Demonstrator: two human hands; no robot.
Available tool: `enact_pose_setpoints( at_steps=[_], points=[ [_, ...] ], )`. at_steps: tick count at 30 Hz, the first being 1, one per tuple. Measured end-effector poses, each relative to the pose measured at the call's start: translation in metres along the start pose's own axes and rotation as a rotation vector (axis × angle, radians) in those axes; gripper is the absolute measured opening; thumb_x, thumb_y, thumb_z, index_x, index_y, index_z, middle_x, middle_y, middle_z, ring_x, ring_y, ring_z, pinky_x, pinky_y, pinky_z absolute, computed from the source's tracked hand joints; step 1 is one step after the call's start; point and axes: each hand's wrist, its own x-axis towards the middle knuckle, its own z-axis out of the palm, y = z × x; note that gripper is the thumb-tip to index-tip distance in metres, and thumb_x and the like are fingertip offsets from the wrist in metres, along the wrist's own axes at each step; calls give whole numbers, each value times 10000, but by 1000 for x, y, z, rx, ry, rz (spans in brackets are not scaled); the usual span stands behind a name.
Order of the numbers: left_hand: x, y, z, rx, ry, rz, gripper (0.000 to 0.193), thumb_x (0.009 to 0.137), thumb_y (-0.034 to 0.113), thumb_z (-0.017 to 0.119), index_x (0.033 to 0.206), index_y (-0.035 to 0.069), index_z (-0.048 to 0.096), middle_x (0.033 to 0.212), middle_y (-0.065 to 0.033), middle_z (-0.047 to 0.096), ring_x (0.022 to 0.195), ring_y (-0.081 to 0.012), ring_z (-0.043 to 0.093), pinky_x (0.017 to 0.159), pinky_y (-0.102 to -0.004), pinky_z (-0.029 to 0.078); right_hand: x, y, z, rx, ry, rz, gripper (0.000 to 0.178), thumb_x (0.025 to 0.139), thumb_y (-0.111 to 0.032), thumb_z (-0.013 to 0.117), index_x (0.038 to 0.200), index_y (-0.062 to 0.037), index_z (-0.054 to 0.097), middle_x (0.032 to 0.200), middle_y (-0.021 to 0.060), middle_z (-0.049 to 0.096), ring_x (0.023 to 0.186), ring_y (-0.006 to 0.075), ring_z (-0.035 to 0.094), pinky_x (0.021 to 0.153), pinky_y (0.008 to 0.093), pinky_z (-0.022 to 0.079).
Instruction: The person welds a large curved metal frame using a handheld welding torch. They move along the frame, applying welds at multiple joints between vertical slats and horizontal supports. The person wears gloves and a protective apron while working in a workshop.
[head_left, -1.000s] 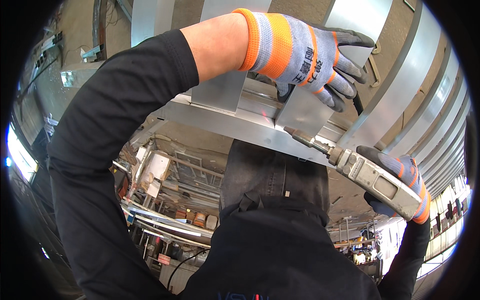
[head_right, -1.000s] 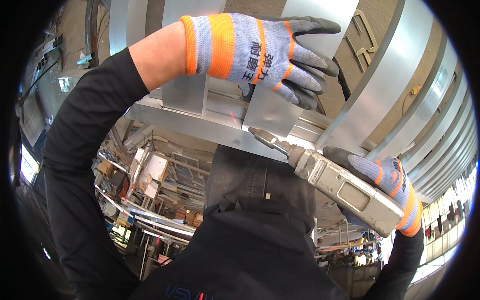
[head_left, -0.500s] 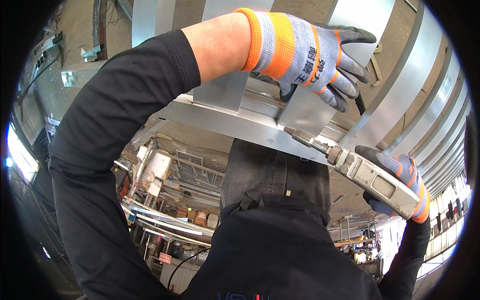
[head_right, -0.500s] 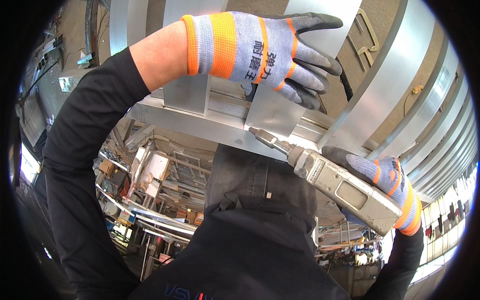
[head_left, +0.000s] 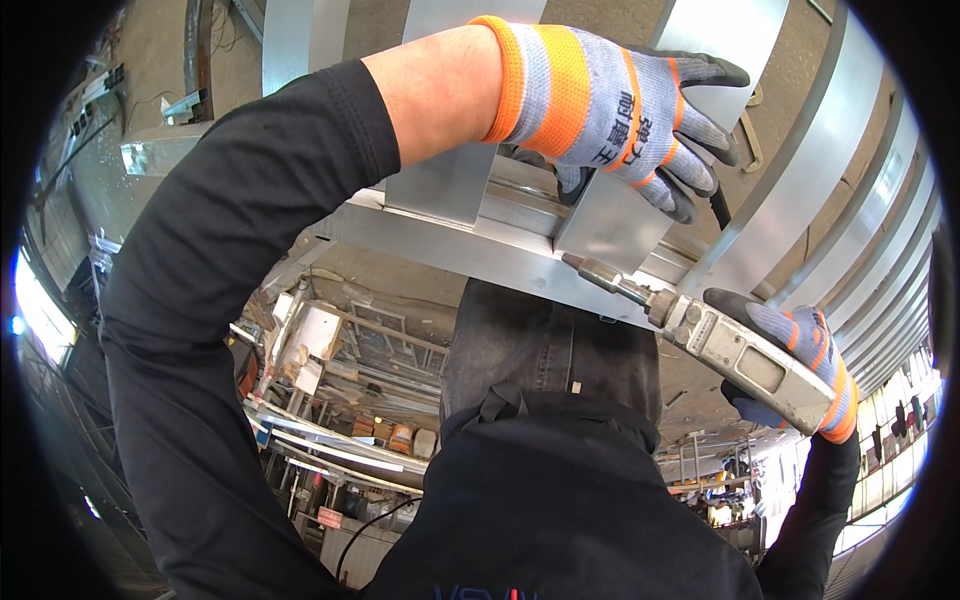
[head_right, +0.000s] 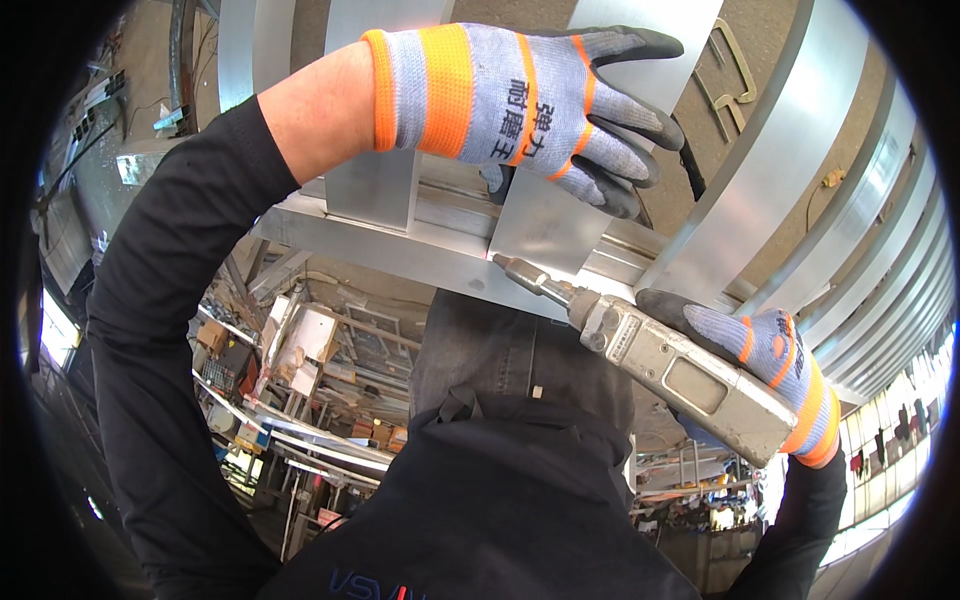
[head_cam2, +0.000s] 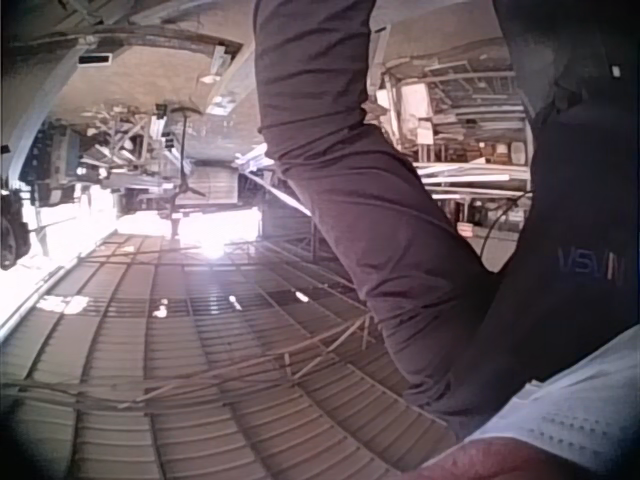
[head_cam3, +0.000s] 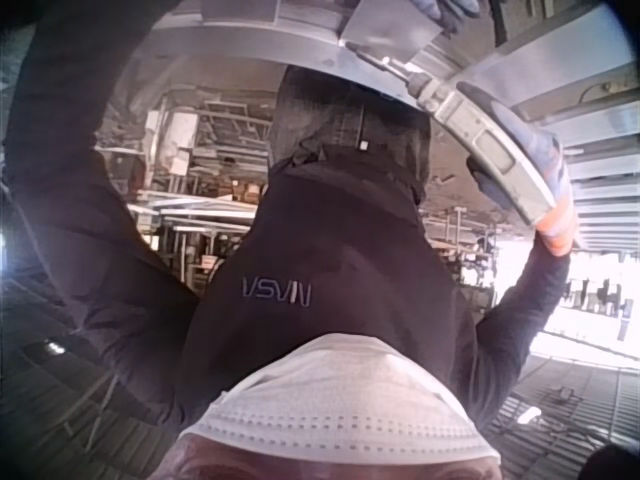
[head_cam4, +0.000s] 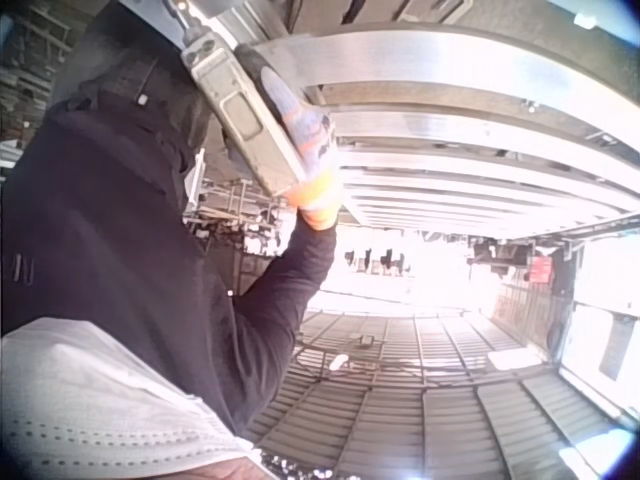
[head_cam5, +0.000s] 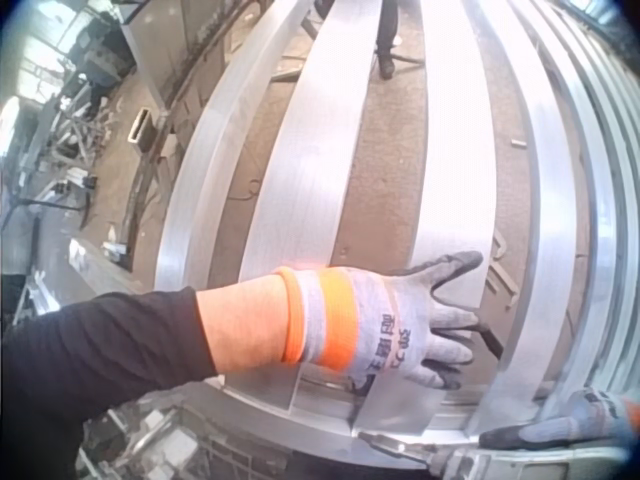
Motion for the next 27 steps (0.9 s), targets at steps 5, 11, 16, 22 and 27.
enact_pose_setpoints(
  at_steps=[5, 11, 16, 22, 27],
  points=[
    [2, 1, -1, -10, 1, -2, 917, 913, 433, 950, 1757, 360, 598, 1853, 68, 550, 1771, -249, 440, 1502, -613, 304, -1, 3, 0, -62, -2, 17, 833, 856, -102, 953, 1653, -60, 715, 1018, 103, 870, 871, 286, 882, 834, 344, 651],
    [3, 0, 1, -18, 3, -4, 901, 917, 427, 943, 1749, 359, 604, 1849, 68, 555, 1770, -249, 441, 1502, -617, 300, 1, 23, 10, -30, 85, -135, 843, 904, -363, 965, 1621, -8, 698, 886, 32, 783, 759, 198, 802, 759, 348, 607],
    [5, 0, 2, -28, 10, -1, 888, 921, 421, 938, 1743, 359, 609, 1845, 67, 559, 1770, -250, 443, 1503, -620, 297, 0, 31, 12, 17, 107, -151, 843, 896, -333, 959, 1625, -5, 694, 898, 36, 777, 763, 191, 794, 768, 350, 610],
    [9, -2, 2, -39, 2, 3, 872, 925, 415, 932, 1735, 358, 616, 1840, 67, 563, 1769, -251, 444, 1503, -624, 294, -1, 29, 6, 58, 56, -135, 812, 907, -282, 937, 1626, 2, 690, 910, 45, 777, 771, 192, 793, 774, 348, 614],
    [16, -2, 1, -47, -2, 16, 858, 929, 410, 927, 1729, 358, 621, 1836, 66, 567, 1768, -251, 446, 1504, -627, 291, -3, 28, 5, 77, 63, -121, 802, 913, -267, 929, 1631, -1, 689, 916, 48, 783, 772, 194, 794, 776, 350, 617]
  ],
)
